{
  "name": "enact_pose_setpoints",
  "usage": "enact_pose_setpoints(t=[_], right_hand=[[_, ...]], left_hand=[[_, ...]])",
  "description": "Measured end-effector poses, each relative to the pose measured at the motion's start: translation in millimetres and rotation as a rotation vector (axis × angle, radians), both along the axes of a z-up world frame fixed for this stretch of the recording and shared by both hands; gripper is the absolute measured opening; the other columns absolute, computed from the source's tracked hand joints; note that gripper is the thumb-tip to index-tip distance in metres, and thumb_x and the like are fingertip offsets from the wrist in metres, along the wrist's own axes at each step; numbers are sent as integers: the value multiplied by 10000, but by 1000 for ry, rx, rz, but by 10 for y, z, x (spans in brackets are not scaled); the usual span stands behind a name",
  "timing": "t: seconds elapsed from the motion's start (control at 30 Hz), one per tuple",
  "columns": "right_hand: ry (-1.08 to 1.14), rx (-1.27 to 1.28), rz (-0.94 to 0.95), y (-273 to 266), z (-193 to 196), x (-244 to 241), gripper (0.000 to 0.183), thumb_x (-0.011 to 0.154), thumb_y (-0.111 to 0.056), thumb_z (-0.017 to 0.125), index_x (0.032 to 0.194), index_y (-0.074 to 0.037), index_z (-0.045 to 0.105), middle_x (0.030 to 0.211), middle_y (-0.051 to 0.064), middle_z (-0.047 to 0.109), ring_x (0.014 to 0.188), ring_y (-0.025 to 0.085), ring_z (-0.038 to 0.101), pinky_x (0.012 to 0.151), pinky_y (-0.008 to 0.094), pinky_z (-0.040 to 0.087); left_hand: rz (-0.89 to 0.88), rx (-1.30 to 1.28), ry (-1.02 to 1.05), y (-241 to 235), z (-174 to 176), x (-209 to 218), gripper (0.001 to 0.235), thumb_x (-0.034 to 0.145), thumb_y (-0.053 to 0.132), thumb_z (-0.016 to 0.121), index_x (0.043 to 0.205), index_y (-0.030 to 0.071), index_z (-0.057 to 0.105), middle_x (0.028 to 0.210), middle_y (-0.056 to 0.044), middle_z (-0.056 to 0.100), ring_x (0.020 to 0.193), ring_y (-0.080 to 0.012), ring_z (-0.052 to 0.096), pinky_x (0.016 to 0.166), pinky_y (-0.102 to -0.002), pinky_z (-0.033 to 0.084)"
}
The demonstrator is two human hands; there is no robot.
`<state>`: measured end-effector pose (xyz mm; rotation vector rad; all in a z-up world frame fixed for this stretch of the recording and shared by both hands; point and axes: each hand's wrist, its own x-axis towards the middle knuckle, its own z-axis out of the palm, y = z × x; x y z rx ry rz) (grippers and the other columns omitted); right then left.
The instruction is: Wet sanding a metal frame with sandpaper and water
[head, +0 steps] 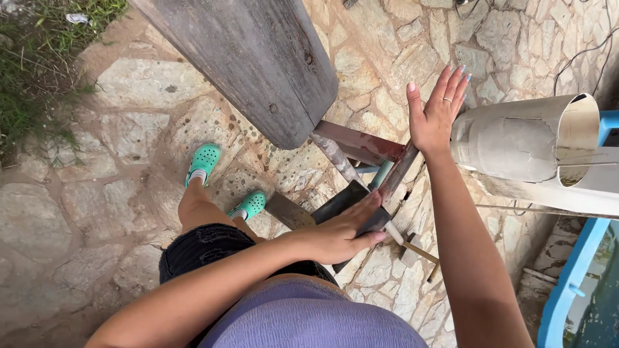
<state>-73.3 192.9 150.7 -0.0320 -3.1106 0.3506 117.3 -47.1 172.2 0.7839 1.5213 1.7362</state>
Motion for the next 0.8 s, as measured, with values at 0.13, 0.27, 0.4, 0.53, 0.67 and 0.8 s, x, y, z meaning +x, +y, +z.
enact_pose_setpoints(t=[0.13,0.27,0.4,0.53,0.67,0.8], right_hand=[[115,-135,-60,77,4,193,721,1218,-492,439,1692,-72,95,1726,210,-4,1570,402,-100,1279,664,15],[310,-616,-269,105,242,792,741,1141,-629,278,1658,-101,226,1692,231,160,1559,399,18,1258,641,51],[211,-1094,-432,24,479,1450,925,1041,-700,270,1586,46,222,1645,332,174,1552,461,72,1254,602,67],[88,-1359,-414,123,508,1917,848,1017,-636,374,1521,44,313,1557,330,342,1498,480,309,1231,579,267],[-79,-1617,-434,324,421,2085,716,1002,-578,394,1397,3,534,1382,249,599,1336,389,570,1173,517,417],[-118,-2195,-360,694,26,2076,756,1027,-624,403,1345,38,581,1282,320,640,1198,452,627,1074,619,458]], left_hand=[[53,-46,-365,-393,-258,-192,751,1089,500,327,1514,-119,354,1317,-305,509,1293,-406,492,1148,-496,375],[378,1,-658,-569,-637,-336,660,1036,566,486,1380,9,575,1241,-126,554,1245,-289,536,1067,-454,403],[640,418,-971,-602,-566,-185,367,1006,319,641,1264,70,719,1240,-158,727,1132,-255,702,997,-469,561],[657,533,-1051,-439,-270,-147,277,984,256,697,1134,31,758,1061,-187,765,990,-275,746,881,-500,621],[488,676,-1112,-84,-268,-142,315,989,233,681,1163,-21,743,1103,-250,753,1008,-329,746,861,-533,621],[215,776,-1127,318,25,-129,352,1030,252,636,1249,-14,711,1188,-248,727,1108,-335,717,917,-537,594]])
